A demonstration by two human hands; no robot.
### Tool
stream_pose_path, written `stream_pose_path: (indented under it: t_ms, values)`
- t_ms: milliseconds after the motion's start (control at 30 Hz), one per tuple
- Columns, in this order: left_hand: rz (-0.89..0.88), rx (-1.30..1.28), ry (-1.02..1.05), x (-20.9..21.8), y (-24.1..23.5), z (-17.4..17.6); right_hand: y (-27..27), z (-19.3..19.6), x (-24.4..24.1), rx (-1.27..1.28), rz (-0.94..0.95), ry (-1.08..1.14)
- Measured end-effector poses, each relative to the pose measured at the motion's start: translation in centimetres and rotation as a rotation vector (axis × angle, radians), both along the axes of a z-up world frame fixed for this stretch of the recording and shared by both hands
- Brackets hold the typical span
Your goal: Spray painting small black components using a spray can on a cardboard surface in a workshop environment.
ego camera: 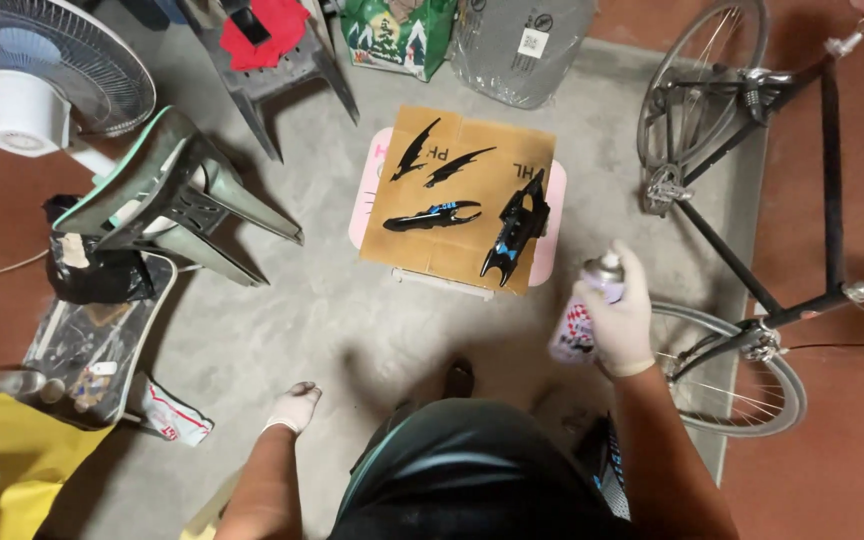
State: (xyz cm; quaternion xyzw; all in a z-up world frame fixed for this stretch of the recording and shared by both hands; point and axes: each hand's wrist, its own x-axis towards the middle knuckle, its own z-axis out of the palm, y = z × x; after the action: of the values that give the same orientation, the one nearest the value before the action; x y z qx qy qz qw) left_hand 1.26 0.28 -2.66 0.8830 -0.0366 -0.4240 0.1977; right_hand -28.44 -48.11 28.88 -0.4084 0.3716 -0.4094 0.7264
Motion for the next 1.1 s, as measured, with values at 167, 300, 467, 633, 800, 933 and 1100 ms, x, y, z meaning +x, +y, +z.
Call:
stream_pose_path:
  t_ms: [167, 300, 467, 633, 800, 933, 1100]
  values:
    - [0.079, -0.073, 0.090, -4.7, 0.5, 0.3, 0.1, -3.5, 0.8, -0.549, 0.051, 0.576]
    - [0.103, -0.018, 0.187, -8.5, 5.0, -0.9, 1.4, -2.3, 2.3, -0.097, 0.212, 0.153]
    - [0.073, 0.121, 0.257, -10.3, 12.5, -1.3, 6.8, 6.0, 7.3, 0.467, 0.063, 0.071]
    - [0.017, 0.324, 0.343, -12.1, 19.3, -2.7, 7.9, 2.1, 4.6, 0.478, 0.317, -0.322]
    - [0.179, 0.207, 0.261, -10.5, 18.6, -1.8, 11.1, 1.6, 4.9, -0.117, 0.293, 0.030]
    - [-0.023, 0.138, 0.209, -9.1, 16.3, -3.1, 13.9, 2.2, 5.7, -0.816, 0.263, 0.670]
    - [0.261, 0.006, 0.247, -9.0, 13.1, -0.1, 13.8, 0.6, 5.7, 0.002, 0.323, 0.262]
